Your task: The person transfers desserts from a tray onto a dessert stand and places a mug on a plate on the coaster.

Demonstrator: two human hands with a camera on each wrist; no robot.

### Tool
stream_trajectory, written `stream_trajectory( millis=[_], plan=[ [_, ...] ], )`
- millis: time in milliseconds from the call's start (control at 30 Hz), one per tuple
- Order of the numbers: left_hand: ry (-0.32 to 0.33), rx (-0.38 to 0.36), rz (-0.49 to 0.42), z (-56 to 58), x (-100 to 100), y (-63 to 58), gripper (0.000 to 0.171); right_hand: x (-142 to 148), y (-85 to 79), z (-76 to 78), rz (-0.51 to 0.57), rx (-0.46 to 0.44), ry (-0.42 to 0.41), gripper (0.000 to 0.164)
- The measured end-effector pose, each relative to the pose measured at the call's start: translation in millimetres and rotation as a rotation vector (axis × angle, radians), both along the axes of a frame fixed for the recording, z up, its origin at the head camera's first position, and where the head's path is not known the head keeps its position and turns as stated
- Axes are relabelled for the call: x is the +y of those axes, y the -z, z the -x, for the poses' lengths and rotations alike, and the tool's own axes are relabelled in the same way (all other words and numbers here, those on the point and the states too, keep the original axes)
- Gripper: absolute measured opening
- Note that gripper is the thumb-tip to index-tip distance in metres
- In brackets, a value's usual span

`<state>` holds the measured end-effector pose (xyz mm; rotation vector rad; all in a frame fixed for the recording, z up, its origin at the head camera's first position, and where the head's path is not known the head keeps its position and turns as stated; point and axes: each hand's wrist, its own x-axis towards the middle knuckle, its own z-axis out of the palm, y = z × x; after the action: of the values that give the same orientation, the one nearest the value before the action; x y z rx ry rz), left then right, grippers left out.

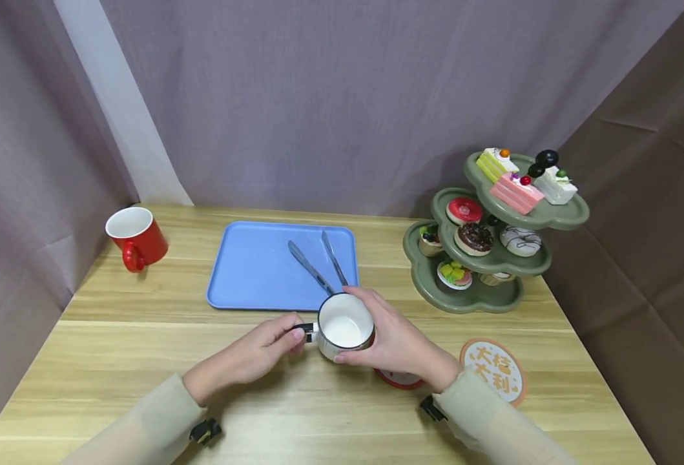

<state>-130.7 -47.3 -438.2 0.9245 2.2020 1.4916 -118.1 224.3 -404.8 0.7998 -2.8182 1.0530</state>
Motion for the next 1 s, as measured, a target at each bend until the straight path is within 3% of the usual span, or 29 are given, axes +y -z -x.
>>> stream_trajectory(
  millis=[233,600,800,1000],
  plan=[
    [0.015,0.005,-0.006,0.1,1,5.5,0.027,2,1.5,0.2,-0.035,0.001,0.001,0.097],
    [-0.009,0.052,0.053,-0.8,7,0.1,0.027,7,-0.6,-1.9,-0.018,0.023,0.028,0.096],
    [-0.071,0.164,0.181,-4.1,3,-3.5,0.039,19,-4.3,-7.0,-0.004,0.004,0.081,0.095],
    [-0.149,0.338,0.311,-7.5,-7,-2.0,0.056,43,-11.1,-15.6,0.005,0.009,0.142,0.092]
  ],
)
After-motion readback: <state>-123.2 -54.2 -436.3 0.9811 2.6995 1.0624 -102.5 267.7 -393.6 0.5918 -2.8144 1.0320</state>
